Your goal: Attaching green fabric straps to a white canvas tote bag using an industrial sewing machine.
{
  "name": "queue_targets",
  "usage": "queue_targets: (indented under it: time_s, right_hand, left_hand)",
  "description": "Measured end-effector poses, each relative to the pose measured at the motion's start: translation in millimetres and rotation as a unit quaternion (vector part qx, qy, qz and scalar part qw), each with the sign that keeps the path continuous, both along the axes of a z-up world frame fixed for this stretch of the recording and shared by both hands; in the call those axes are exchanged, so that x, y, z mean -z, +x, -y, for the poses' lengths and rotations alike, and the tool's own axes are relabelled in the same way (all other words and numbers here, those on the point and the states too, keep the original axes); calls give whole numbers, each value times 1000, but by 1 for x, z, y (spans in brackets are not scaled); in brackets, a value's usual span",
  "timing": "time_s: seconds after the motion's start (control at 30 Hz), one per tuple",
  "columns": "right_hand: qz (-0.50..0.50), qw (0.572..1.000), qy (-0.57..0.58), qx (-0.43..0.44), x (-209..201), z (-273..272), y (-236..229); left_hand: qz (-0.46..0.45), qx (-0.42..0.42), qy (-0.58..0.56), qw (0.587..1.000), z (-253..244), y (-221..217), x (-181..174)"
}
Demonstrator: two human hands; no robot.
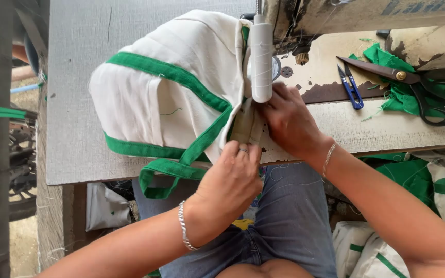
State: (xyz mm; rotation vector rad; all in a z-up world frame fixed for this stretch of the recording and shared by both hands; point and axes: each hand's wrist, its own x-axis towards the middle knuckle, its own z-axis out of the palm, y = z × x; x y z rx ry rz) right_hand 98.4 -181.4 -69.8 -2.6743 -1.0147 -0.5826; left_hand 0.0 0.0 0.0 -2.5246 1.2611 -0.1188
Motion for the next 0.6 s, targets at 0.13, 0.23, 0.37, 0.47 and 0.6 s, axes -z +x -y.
queue_targets:
  time_s: [0.13, 0.23, 0.37, 0.47, 0.6]
  right_hand:
    - [40, 999, -36, -10, -23, -3, -26]
    - [28, 999, 16, -37, -10, 5, -32]
    - [12, 997, 41, -60, -4, 7, -37]
    - [-27, 998, 54, -32, -5, 9, -40]
    - [-42, 993, 100, -39, 6, 17, -35]
  left_hand:
    - [-50, 18, -137, 989, -9, 19, -16]
    - [-78, 48, -174, 980, -5, 27, -12]
    - [-178, 41, -176, 967, -4, 45, -18]
    - [-307, 9, -364, 879, 3, 91, -17]
    - [-175, 23, -410, 895, -7, 107, 34]
